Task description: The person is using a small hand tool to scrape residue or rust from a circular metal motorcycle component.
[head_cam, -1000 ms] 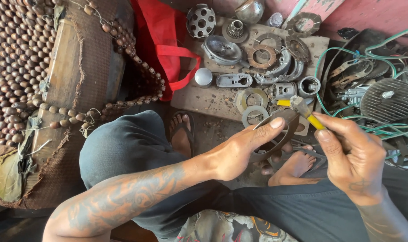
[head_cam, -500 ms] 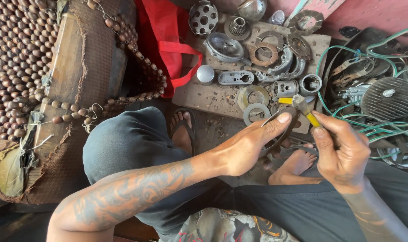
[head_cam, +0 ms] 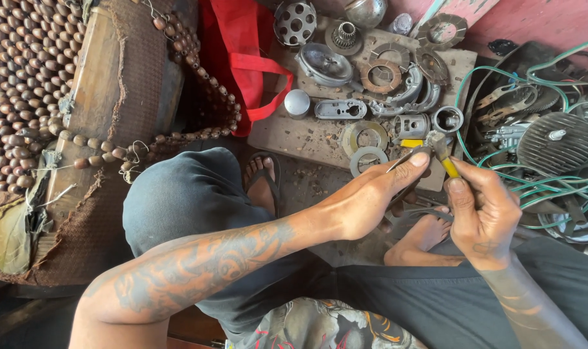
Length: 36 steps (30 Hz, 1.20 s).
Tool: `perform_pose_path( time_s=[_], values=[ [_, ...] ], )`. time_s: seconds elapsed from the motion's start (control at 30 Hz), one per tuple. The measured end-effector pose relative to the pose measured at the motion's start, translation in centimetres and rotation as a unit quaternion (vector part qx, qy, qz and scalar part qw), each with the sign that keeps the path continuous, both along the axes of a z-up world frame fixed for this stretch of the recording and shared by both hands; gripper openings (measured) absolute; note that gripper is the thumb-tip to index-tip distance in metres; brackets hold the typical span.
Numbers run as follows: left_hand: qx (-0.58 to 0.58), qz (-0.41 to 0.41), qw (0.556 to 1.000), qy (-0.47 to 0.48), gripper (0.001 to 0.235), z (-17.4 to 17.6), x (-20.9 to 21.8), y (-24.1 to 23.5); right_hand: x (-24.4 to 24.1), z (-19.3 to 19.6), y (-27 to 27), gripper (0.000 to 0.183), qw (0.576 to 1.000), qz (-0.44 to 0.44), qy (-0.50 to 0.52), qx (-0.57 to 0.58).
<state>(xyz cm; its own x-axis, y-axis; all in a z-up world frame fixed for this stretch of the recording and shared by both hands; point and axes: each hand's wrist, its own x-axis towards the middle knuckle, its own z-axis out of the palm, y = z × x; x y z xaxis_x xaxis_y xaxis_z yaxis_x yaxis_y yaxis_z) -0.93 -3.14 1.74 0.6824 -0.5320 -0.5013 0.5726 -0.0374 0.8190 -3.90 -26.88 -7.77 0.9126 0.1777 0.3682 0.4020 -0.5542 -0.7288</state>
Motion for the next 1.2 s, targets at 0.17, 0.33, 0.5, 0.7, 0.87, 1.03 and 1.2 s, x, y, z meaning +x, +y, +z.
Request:
perform_pose_path(
  time_s=[0.17, 0.33, 0.5, 0.7, 0.87, 1.03, 1.2],
  values=[
    [0.026, -0.006, 0.998, 0.06, 0.051, 0.5, 0.3, -0.2, -0.1, -0.6, 0.0, 0.03, 1.0, -0.007, 0.004, 0.001],
    [0.056, -0.026, 0.998, 0.013, 0.08, 1.6, 0.7, -0.1, -0.1, -1.6, -0.2, 0.031, 1.0, -0.022, -0.003, 0.003],
    [0.053, 0.003, 0.998, 0.035, 0.059, -0.1, 1.0, -0.8, 0.1, -1.8, 0.2, 0.031, 1.0, -0.017, 0.01, 0.022],
    [0.056, 0.014, 0.997, 0.057, 0.059, -0.6, 1.6, -1.0, 0.5, -1.8, 0.5, 0.031, 0.999, -0.019, 0.035, 0.029],
    [0.009, 0.1, 0.994, 0.035, 0.103, -2.8, 3.8, -0.3, 0.5, -1.3, 0.5, 0.033, 0.995, 0.002, -0.027, -0.095],
    [0.022, 0.055, 0.998, 0.002, 0.098, -2.8, 3.4, 0.9, 2.2, -0.2, -0.6, 0.021, 0.967, -0.063, 0.116, 0.219],
    [-0.121, 0.038, 0.992, -0.02, 0.081, -2.7, 2.5, 1.9, 2.2, 4.2, -1.5, 0.013, 0.928, -0.097, 0.162, 0.321]
  ],
)
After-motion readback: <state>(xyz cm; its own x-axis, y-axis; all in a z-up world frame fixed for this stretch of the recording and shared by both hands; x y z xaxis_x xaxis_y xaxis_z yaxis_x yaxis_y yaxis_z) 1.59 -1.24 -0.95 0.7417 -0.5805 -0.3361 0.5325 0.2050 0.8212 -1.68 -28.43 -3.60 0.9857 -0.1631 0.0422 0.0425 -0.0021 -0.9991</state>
